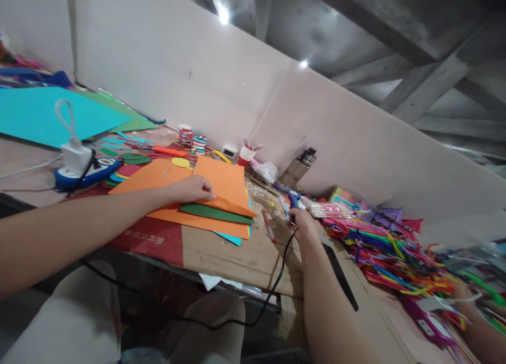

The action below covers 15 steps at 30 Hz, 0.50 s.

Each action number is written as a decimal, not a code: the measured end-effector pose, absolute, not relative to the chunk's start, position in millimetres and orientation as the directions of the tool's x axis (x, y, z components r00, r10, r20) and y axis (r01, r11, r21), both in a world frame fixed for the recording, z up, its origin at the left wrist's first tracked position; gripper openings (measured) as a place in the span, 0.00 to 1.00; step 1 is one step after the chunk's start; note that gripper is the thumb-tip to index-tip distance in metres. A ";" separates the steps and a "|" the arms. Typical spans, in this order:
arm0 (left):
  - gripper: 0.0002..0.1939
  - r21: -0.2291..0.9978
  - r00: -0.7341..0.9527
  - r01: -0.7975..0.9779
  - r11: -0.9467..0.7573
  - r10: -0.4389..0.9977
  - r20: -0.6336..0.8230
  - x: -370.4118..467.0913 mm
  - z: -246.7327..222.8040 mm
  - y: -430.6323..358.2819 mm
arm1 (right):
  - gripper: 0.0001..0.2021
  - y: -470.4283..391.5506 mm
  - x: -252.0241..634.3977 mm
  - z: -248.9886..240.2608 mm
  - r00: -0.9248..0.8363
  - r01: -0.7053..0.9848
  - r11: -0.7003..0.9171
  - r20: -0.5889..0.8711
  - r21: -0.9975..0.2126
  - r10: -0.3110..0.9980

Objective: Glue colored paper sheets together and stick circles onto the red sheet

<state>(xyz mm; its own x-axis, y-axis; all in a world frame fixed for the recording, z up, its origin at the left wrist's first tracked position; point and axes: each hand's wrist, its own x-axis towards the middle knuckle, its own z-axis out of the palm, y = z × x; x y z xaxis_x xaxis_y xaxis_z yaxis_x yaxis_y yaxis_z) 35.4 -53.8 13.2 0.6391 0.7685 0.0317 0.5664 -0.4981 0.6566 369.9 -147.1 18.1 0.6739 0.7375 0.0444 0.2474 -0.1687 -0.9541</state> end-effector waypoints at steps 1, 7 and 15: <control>0.16 0.661 0.628 0.571 -0.486 0.777 0.029 35.5 14.1 -55.2 | 0.09 -149.8 364.2 21.9 0.676 0.215 -0.128 0.053 -0.968 0.735; 0.15 0.643 0.630 0.584 -0.495 0.776 0.026 36.7 17.1 -58.9 | 0.14 -155.6 320.8 38.3 0.406 -0.165 0.025 -0.045 -0.986 0.913; 0.18 0.661 0.610 0.590 -0.464 0.793 0.013 36.0 8.6 -49.2 | 0.16 -183.2 283.0 46.6 0.083 0.322 0.140 0.176 -0.936 0.981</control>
